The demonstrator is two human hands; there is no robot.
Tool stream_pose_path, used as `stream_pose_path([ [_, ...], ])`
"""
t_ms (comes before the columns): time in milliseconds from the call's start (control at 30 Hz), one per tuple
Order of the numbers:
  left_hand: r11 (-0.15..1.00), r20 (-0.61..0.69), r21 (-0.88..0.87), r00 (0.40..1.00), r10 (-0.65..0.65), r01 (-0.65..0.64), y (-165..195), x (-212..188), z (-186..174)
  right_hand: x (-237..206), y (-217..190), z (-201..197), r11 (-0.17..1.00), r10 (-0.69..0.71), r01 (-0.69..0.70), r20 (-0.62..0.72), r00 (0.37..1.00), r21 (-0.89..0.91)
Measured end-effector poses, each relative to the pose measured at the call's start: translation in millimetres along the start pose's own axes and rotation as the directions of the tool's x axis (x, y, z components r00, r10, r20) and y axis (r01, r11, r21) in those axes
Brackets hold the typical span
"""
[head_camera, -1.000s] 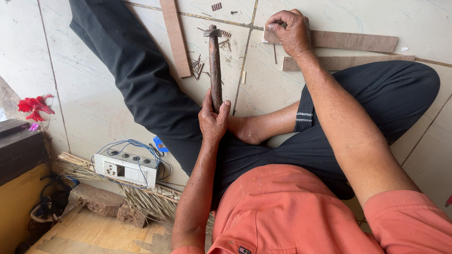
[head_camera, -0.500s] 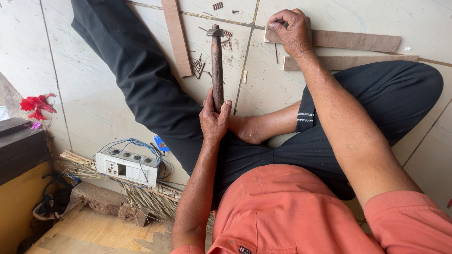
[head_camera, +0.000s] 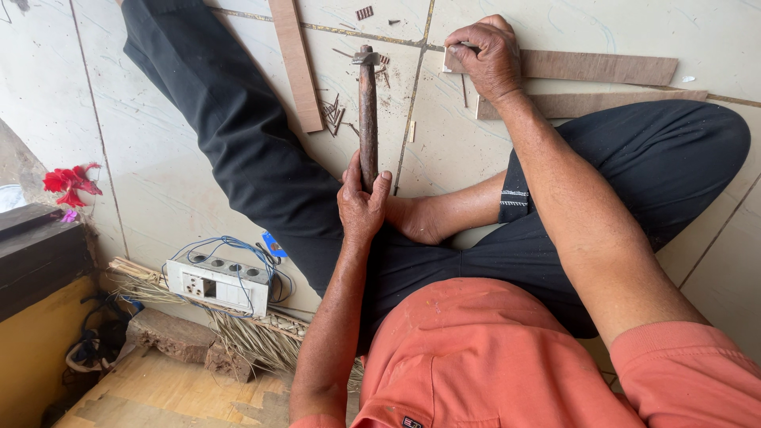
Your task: The person sits on the floor and assembles wooden frames by hammering nails into small wooden pieces. They measure a piece with a tape measure, then repeatedly pick up nails and hammer them into the wood to join the pieces together.
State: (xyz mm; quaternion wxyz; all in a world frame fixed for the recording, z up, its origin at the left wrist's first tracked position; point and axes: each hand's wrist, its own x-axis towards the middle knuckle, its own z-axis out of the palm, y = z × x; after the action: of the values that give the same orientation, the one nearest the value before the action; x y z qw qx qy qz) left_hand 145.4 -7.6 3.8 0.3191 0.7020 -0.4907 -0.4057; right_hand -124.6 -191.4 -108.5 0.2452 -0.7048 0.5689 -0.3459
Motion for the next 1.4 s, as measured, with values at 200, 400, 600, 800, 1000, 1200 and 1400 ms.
stream_pose_path([
  [200, 0.998, 0.068, 0.062, 0.998, -0.01, 0.006, 3, -1, 4, 0, -6, -1, 1.0, 0.017, -0.018, -0.012, 1.0, -0.006],
  [400, 0.999, 0.235, 0.008, 0.971, -0.048, 0.047, 35, 3, 23, 1, -13, -6, 0.999, -0.031, 0.031, -0.02, 0.999, -0.012],
  [600, 0.977, 0.326, -0.041, 0.927, -0.187, 0.211, 67, 16, 38, 0, -13, -8, 0.999, -0.042, 0.041, -0.011, 0.999, -0.012],
  [800, 0.988, 0.337, -0.002, 0.931, -0.143, 0.152, 83, 22, 44, -2, -5, -3, 0.997, -0.056, 0.054, -0.022, 0.998, -0.06],
  [1000, 0.998, 0.26, 0.064, 0.965, 0.001, -0.019, 78, 18, 45, -3, -1, 0, 0.994, -0.073, 0.07, -0.032, 0.997, -0.086],
  [1200, 0.983, 0.256, 0.107, 0.96, 0.115, -0.146, 68, 17, 46, -2, -3, -3, 0.996, -0.063, 0.061, -0.023, 0.998, -0.058],
  [1400, 0.998, 0.251, 0.054, 0.968, -0.028, 0.015, 86, 25, 39, 2, -13, -8, 0.996, -0.08, 0.079, -0.014, 0.997, -0.047],
])
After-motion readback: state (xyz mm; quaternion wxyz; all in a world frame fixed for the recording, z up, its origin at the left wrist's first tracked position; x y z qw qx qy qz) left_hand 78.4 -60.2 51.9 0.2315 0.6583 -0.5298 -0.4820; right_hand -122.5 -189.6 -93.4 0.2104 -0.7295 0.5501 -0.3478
